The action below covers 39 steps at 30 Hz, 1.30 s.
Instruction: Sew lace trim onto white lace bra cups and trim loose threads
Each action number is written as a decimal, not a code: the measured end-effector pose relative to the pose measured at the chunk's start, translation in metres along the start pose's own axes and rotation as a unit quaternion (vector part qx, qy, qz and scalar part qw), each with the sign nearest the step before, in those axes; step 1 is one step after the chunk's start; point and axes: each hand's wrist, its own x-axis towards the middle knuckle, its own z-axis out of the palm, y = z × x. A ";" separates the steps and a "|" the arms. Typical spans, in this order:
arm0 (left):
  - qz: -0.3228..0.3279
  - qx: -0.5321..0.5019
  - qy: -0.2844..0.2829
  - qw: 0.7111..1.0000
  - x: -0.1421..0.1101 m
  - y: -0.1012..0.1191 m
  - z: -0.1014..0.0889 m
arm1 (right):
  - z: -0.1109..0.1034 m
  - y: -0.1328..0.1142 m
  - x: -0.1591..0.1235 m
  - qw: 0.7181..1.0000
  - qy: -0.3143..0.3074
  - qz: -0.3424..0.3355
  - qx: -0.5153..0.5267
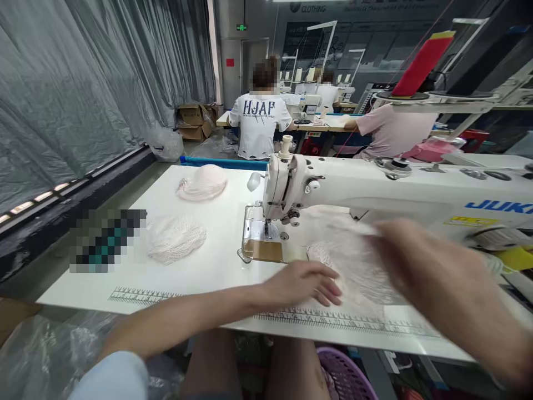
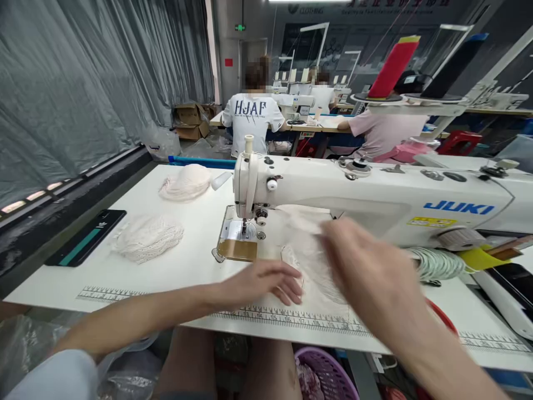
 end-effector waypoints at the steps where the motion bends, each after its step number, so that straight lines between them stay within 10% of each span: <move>1: -0.044 -0.096 0.048 0.993 -0.013 -0.001 -0.014 | 0.010 -0.017 0.001 0.999 -0.007 -0.049 0.022; 4: -0.121 -0.183 0.171 0.961 -0.051 -0.008 -0.058 | 0.050 -0.053 -0.002 0.959 -0.141 -0.157 0.190; 7: -0.156 -0.044 0.241 0.957 -0.069 -0.017 -0.082 | 0.083 -0.056 -0.007 0.930 -0.214 -0.095 0.284; 15: -0.059 0.236 0.225 0.943 -0.055 -0.007 -0.076 | 0.118 -0.022 0.008 0.935 -0.215 -0.017 0.282; 23: -0.045 0.207 0.191 0.958 -0.089 -0.001 -0.079 | 0.116 -0.034 0.017 0.818 -0.329 0.035 0.470; 33: -0.057 0.000 0.148 0.987 -0.072 0.007 -0.070 | 0.087 -0.040 0.015 0.786 -0.347 0.061 0.507; 36: -0.069 0.123 0.184 0.973 -0.066 0.004 -0.071 | 0.100 -0.034 0.021 0.845 -0.298 0.044 0.442; 39: -0.070 0.400 0.236 0.883 -0.056 -0.003 -0.076 | 0.123 -0.031 0.024 0.930 -0.195 0.006 0.311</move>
